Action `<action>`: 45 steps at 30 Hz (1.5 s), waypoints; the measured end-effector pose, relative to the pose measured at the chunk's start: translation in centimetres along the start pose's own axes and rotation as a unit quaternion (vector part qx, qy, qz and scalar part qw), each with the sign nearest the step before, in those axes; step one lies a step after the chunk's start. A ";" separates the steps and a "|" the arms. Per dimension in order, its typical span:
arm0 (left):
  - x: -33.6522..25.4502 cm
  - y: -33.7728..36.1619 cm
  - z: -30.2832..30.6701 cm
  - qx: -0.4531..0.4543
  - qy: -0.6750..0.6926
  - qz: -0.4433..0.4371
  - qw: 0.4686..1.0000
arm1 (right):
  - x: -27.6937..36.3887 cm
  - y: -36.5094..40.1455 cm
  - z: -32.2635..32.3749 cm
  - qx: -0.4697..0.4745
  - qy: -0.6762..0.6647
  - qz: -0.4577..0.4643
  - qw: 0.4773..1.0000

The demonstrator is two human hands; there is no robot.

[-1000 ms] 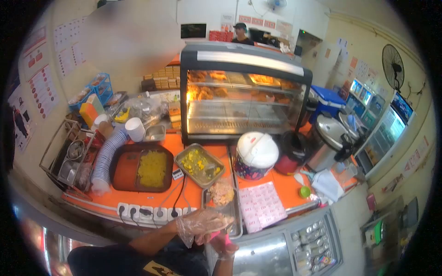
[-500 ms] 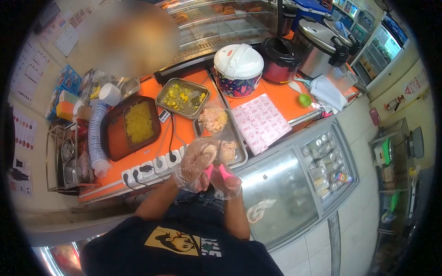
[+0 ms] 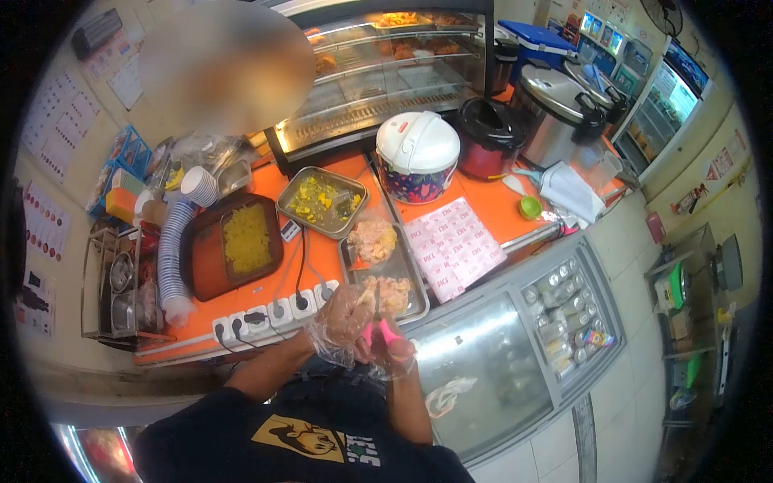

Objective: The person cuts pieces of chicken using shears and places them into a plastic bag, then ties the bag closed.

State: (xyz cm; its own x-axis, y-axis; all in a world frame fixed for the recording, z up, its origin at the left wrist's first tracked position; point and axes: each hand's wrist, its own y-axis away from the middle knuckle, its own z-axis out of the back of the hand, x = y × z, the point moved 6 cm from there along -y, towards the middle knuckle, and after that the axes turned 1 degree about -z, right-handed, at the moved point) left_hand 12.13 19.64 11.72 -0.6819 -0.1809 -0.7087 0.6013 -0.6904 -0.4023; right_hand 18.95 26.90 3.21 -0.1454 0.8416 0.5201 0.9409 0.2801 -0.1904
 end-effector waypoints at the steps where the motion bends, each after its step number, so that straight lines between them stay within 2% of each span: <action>1: 0.0 0.1 0.0 -0.004 -0.026 -0.032 0.999 | -0.2 -0.1 0.0 -0.009 -0.022 -0.008 1.000; 3: -0.4 0.2 0.2 -0.018 -0.079 -0.094 0.992 | -0.5 -0.4 -0.3 -0.027 -0.067 -0.025 0.997; 4: -1.3 0.1 0.6 -0.047 -0.129 -0.159 0.978 | -0.3 -0.1 -0.6 -0.147 -0.002 -0.070 0.987; 5: -2.3 0.1 1.0 -0.075 -0.180 -0.223 0.955 | -0.5 -0.1 -0.5 -0.139 0.004 -0.084 0.987; 6: -1.7 -0.8 1.3 -0.014 -0.074 -0.122 0.990 | -0.9 0.2 -0.1 -0.130 0.011 -0.098 0.987; 7: -1.5 -1.4 1.6 0.047 0.034 -0.018 0.998 | -1.0 0.1 -0.1 -0.102 0.007 -0.083 0.991; 9: -0.9 -1.2 1.3 0.099 0.133 0.083 0.983 | -1.0 -0.4 -0.7 -0.025 -0.014 -0.024 0.999; 11: -0.8 -0.3 0.8 0.089 0.145 0.097 0.981 | -0.4 -1.0 -1.5 0.033 -0.026 0.011 0.999; 13: -0.5 0.5 0.6 0.090 0.210 0.154 0.961 | 0.2 -1.3 -2.2 0.050 -0.019 -0.003 0.999; 14: -0.7 0.4 0.9 0.089 0.179 0.118 0.973 | -1.3 -0.1 0.1 -0.102 -0.041 -0.070 0.991; 15: -0.9 0.3 1.3 0.087 0.147 0.081 0.982 | -1.3 -0.1 -0.3 -0.074 -0.033 -0.081 0.993; 16: -1.2 0.3 1.7 0.077 0.034 -0.028 0.996 | -1.2 -0.3 -0.9 -0.046 -0.024 -0.093 0.994; 19: -0.8 1.0 1.4 0.040 -0.034 -0.109 0.993 | -1.0 0.0 -1.5 -0.025 -0.010 -0.100 0.995; 20: -0.4 1.8 1.3 0.060 0.012 -0.032 0.998 | -1.0 0.1 -1.6 -0.028 -0.008 -0.098 0.995; 21: -0.7 1.6 1.6 0.064 -0.011 -0.028 0.998 | -0.9 -0.1 -1.8 -0.031 -0.005 -0.094 0.995; 22: -1.0 1.3 1.8 0.068 -0.034 -0.024 0.997 | 0.1 0.1 -3.2 -0.190 -0.016 -0.085 0.978; 25: -1.4 1.1 2.5 0.049 -0.069 -0.072 0.994 | -1.5 -0.2 -1.9 -0.007 -0.062 -0.096 0.993; 26: -1.8 1.2 2.8 0.037 -0.108 -0.124 0.986 | -1.2 -0.6 -2.5 0.106 -0.068 -0.086 0.988; 29: -2.7 2.5 3.6 0.004 -0.228 -0.284 0.931 | -0.8 -0.3 -3.4 0.006 -0.014 -0.105 0.994; 32: -3.1 1.9 4.5 0.063 -0.182 -0.231 0.954 | -1.2 0.1 -2.9 -0.042 -0.003 -0.129 0.991; 34: -2.9 1.5 4.5 0.133 -0.116 -0.171 0.969 | -2.8 0.7 -0.8 0.047 -0.055 -0.124 0.990; 36: -3.9 1.0 4.7 0.206 -0.085 -0.093 0.970 | -3.0 0.5 -0.5 0.076 -0.080 -0.104 0.988; 38: -4.2 1.5 4.2 0.175 -0.155 -0.114 0.965 | -3.0 0.7 -0.2 0.088 -0.082 -0.076 0.990; 40: -3.6 1.9 3.0 0.141 -0.224 -0.129 0.956 | -3.7 1.2 0.6 0.084 -0.144 -0.069 0.984; 41: -3.2 2.1 2.4 0.124 -0.255 -0.133 0.950 | -4.6 1.3 1.8 0.082 -0.216 -0.079 0.970; 42: -2.9 1.9 2.3 0.162 -0.224 -0.096 0.956 | -4.7 1.2 1.7 0.078 -0.285 -0.088 0.951; 43: -2.6 1.3 2.6 0.199 -0.192 -0.059 0.959 | -4.6 1.4 1.5 0.080 -0.278 -0.112 0.951; 45: -2.6 0.6 3.1 0.208 -0.168 -0.033 0.963 | -3.6 1.4 0.7 0.066 -0.245 -0.141 0.957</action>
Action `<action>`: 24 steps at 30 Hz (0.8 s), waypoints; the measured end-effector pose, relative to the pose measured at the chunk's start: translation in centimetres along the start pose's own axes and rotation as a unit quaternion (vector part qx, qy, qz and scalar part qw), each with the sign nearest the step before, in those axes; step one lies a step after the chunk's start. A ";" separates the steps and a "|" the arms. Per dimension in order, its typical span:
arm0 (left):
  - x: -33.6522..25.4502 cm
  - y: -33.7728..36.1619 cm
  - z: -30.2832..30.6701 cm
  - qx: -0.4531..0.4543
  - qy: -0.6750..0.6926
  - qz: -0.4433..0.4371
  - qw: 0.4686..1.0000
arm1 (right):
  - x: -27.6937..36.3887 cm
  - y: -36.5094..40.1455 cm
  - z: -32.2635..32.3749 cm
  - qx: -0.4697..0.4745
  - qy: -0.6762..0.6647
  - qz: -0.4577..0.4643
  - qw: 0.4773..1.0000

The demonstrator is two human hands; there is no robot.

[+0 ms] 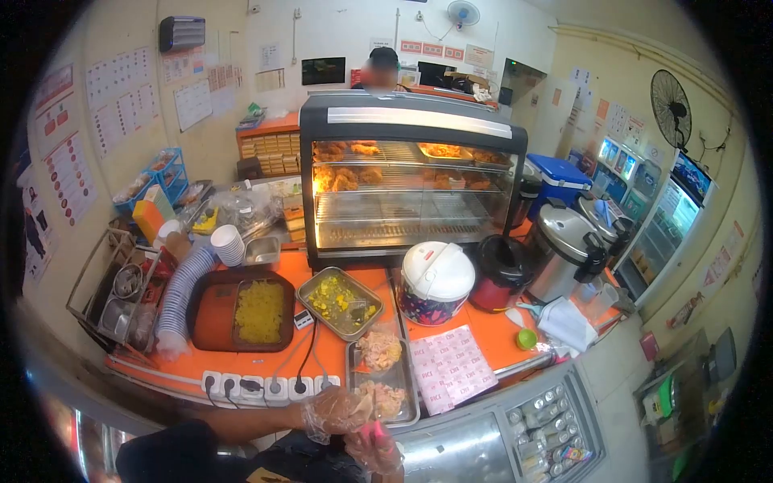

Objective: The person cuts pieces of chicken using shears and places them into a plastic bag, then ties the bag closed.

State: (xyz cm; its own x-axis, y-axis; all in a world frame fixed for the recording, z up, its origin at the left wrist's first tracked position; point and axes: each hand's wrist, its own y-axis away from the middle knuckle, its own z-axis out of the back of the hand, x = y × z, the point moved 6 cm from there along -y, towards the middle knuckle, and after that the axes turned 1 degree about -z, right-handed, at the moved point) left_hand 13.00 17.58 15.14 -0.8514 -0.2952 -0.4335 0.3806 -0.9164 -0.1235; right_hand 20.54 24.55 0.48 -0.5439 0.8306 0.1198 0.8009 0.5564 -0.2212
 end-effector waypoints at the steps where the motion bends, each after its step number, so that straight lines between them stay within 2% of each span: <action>1: -0.4 0.0 0.5 -0.026 -0.010 -0.002 1.000 | 0.3 -0.1 -0.8 -0.021 0.024 -0.002 1.000; 2: -0.6 0.2 0.8 -0.049 -0.018 -0.004 0.999 | 0.5 0.2 -1.6 -0.059 0.063 0.020 0.996; 4: -0.5 0.6 -1.6 -0.100 -0.091 -0.071 0.988 | 0.8 0.9 -1.1 -0.175 0.117 0.049 0.976; 6: -0.7 0.8 -3.3 -0.121 -0.121 -0.091 0.981 | 0.5 2.6 1.2 -0.333 0.140 0.059 0.931; 8: -0.1 0.2 -2.7 -0.116 -0.139 -0.091 0.979 | 0.7 0.8 -0.9 -0.106 0.125 0.071 0.984; 9: -0.2 -0.1 -1.4 -0.072 -0.129 -0.093 0.985 | 0.6 -0.2 -2.7 -0.096 0.060 0.069 0.991; 10: 0.6 0.0 -2.2 -0.058 -0.151 -0.080 0.984 | 0.8 -0.3 -3.5 -0.126 0.066 0.084 0.986; 12: 0.7 0.3 -1.5 -0.069 -0.111 -0.062 0.990 | 1.0 -0.2 -4.0 -0.132 0.107 0.084 0.982; 15: 1.6 0.8 -3.0 -0.018 0.033 0.021 0.999 | 1.2 -0.5 -4.1 -0.092 0.129 0.083 0.984; 16: 1.9 0.5 -3.0 -0.003 0.021 0.035 0.999 | 1.2 -0.5 -3.9 -0.072 0.113 0.087 0.987; 17: 2.0 0.3 -3.0 0.011 0.009 0.050 0.999 | 1.0 -0.1 -2.8 -0.137 0.084 0.116 0.980; 20: 2.4 0.3 -2.9 0.033 0.018 0.060 0.997 | 1.5 -0.3 -3.8 -0.184 0.154 0.058 0.969; 22: 2.0 0.9 -4.1 0.073 0.028 0.065 0.995 | 1.3 0.2 -3.5 -0.197 0.169 0.077 0.963; 24: 2.6 1.1 -4.2 0.055 0.019 0.064 0.996 | 1.1 0.3 -3.2 -0.177 0.167 0.092 0.966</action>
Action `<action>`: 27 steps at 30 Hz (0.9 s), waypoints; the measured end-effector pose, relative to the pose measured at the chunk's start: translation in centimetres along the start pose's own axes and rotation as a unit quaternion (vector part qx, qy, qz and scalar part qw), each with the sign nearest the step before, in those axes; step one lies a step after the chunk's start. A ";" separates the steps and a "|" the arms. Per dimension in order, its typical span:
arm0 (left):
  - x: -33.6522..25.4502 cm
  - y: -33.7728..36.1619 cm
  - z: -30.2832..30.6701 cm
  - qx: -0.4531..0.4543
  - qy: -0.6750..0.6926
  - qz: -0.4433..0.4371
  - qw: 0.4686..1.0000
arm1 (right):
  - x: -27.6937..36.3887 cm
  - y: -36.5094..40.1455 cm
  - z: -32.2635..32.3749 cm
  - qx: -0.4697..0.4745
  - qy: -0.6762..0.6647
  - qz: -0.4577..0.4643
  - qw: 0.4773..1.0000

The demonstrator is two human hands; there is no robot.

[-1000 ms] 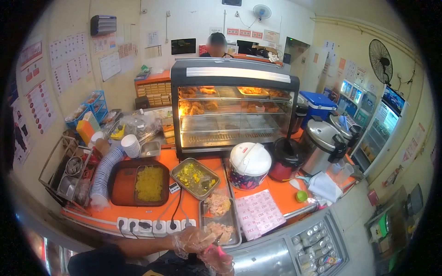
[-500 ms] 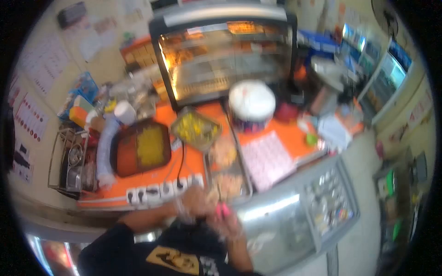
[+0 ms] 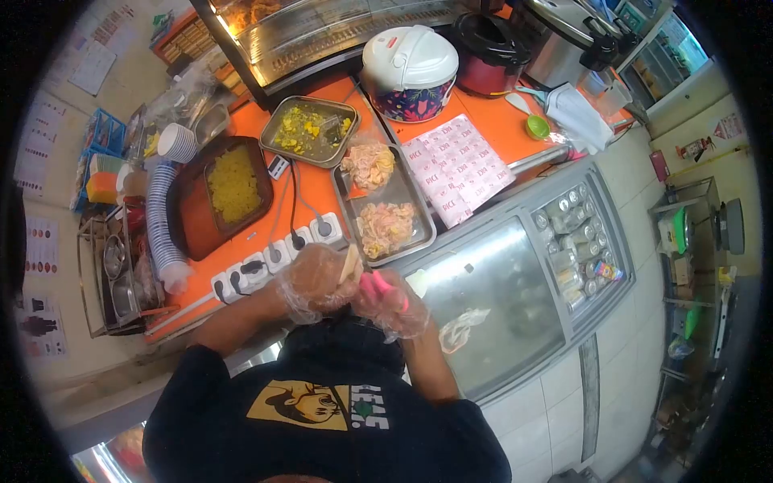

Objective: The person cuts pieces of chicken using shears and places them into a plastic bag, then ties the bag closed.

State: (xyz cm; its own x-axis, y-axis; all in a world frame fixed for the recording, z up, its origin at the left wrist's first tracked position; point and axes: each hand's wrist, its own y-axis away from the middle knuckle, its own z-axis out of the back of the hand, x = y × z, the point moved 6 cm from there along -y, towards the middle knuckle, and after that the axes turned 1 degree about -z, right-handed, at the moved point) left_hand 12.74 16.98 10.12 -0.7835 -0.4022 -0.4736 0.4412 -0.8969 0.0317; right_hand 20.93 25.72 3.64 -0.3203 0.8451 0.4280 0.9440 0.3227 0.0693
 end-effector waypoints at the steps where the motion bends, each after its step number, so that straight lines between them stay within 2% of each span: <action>1: 0.1 0.0 0.1 -0.010 -0.003 0.001 1.000 | -0.2 -0.3 0.1 0.025 -0.014 0.008 1.000; 2: -0.1 0.1 0.2 -0.006 0.004 0.000 1.000 | -0.3 -0.3 0.0 0.049 -0.029 0.016 0.998; 5: -0.2 -0.4 1.5 -0.009 0.024 -0.023 0.999 | 0.4 0.3 -1.0 0.029 -0.021 0.026 0.999; 8: 0.0 0.0 1.8 -0.026 -0.005 -0.027 0.999 | 0.8 0.6 -0.2 0.054 0.002 0.044 0.998; 11: 0.0 0.0 -0.4 -0.044 0.023 -0.073 0.996 | -0.3 -0.1 -0.1 0.032 -0.052 0.013 0.998; 14: -0.1 -1.4 2.0 0.048 -0.076 0.036 0.995 | 0.3 -0.3 -0.1 0.078 -0.031 0.048 0.995; 17: 0.9 -0.3 2.3 -0.025 -0.144 -0.082 0.986 | 0.5 -0.2 -1.2 0.069 -0.011 0.005 0.998; 20: 0.6 -0.1 0.7 -0.011 -0.123 -0.095 0.988 | 0.0 -0.3 -0.1 0.112 -0.034 0.015 0.993; 23: 0.8 -0.2 0.1 -0.027 -0.151 -0.161 0.975 | -1.3 -1.4 -0.4 0.057 -0.111 0.005 0.992; 26: 1.7 -0.5 0.6 0.008 -0.157 -0.091 0.983 | -2.5 -1.5 1.2 0.106 -0.154 -0.014 0.982; 27: 1.6 -0.3 0.6 0.006 -0.170 -0.118 0.978 | -2.6 -1.6 1.4 0.114 -0.157 -0.022 0.981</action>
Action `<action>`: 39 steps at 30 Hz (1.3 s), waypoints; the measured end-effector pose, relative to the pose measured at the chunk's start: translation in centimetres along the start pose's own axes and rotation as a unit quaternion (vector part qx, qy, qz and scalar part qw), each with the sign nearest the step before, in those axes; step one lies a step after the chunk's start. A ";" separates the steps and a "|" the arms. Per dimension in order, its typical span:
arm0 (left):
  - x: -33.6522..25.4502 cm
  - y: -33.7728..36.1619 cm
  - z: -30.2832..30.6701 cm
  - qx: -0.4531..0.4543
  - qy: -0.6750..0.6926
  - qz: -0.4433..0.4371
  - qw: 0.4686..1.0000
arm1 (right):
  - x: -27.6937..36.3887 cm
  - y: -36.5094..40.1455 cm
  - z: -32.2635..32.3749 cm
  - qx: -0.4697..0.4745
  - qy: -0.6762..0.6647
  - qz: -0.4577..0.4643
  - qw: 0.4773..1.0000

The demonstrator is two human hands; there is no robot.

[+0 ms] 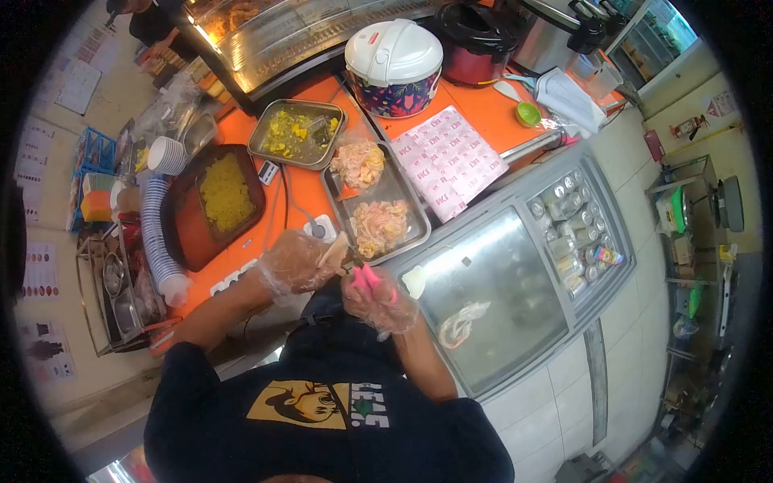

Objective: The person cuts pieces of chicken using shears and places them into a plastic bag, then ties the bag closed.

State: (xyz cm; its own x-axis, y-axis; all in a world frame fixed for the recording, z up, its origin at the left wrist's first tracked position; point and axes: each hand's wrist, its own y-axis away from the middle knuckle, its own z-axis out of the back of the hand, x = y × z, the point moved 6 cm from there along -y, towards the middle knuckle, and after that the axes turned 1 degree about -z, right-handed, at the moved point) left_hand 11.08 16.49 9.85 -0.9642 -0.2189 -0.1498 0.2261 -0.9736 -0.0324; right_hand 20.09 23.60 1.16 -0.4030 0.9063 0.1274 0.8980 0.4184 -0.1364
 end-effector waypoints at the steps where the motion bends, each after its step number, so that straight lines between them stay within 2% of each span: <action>1: -0.2 0.3 -0.2 -0.004 -0.011 -0.027 1.000 | -0.1 0.3 0.2 -0.013 0.009 -0.010 1.000; 2: -0.5 0.5 -0.3 -0.009 -0.021 -0.053 0.998 | -0.3 0.5 0.4 -0.028 0.018 -0.011 0.999; 5: -0.2 0.1 0.2 -0.054 0.097 -0.075 0.991 | 0.0 0.1 -0.6 -0.073 0.043 0.004 0.996; 6: 0.2 -0.1 0.1 -0.040 0.037 -0.063 0.997 | -0.4 0.1 0.0 -0.044 0.019 -0.019 0.999; 9: -0.2 0.5 0.0 -0.001 0.014 -0.109 0.994 | -1.4 0.1 0.9 -0.002 -0.027 -0.058 0.998; 10: -0.1 0.6 -1.0 0.002 0.116 -0.109 0.987 | -1.5 -0.3 -0.7 -0.020 -0.024 -0.057 0.998; 13: 0.5 0.6 -0.7 -0.022 0.120 -0.132 0.984 | -1.8 -0.8 -1.4 -0.045 -0.077 -0.058 0.994; 14: 0.2 1.0 -1.4 -0.007 0.107 -0.143 0.984 | -2.1 -0.8 -1.3 -0.048 -0.107 -0.059 0.991; 16: 0.1 1.6 -2.7 0.021 0.074 -0.168 0.983 | -2.3 -0.8 -1.5 -0.034 -0.078 -0.073 0.994; 19: 0.5 1.8 -3.2 0.085 0.091 -0.145 0.982 | -2.6 -0.3 -0.6 -0.047 -0.101 -0.074 0.991; 22: 0.6 1.5 -2.5 0.056 0.065 -0.161 0.983 | -2.4 -0.5 -0.7 -0.040 -0.089 -0.087 0.991; 25: 0.4 1.9 -3.1 0.089 0.100 -0.145 0.980 | -2.3 -0.8 -1.6 -0.033 -0.069 -0.089 0.993; 28: 1.0 2.0 -2.7 0.039 0.147 -0.136 0.979 | -2.6 -0.2 -0.3 -0.029 -0.081 -0.074 0.994; 31: 0.7 2.9 -3.8 0.071 0.064 -0.160 0.982 | -2.6 -0.4 -0.6 -0.046 -0.083 -0.059 0.994; 32: 0.9 2.7 -3.7 0.063 0.100 -0.161 0.980 | -2.5 -0.5 -1.0 -0.057 -0.080 -0.054 0.994; 34: 1.1 2.3 -3.1 0.045 0.169 -0.160 0.972 | -2.2 -0.5 0.0 -0.068 -0.043 -0.047 0.996; 37: 1.1 1.9 -2.5 0.118 0.139 -0.111 0.977 | -1.6 -0.8 -0.9 -0.091 0.030 -0.090 0.991; 38: 1.2 1.9 -2.7 0.110 0.137 -0.107 0.979 | -1.4 -0.9 -1.3 -0.100 0.059 -0.111 0.987; 39: 1.2 1.9 -3.2 0.101 0.136 -0.103 0.980 | -0.9 -0.7 -1.1 -0.083 0.087 -0.096 0.988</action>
State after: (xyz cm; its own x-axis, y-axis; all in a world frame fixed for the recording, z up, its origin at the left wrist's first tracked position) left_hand 10.76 14.58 6.44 -0.9079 -0.0178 -0.4188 -0.0282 -0.9943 0.1033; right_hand 20.03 22.41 2.21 -0.5447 0.7817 0.3038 0.8307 0.5526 0.0678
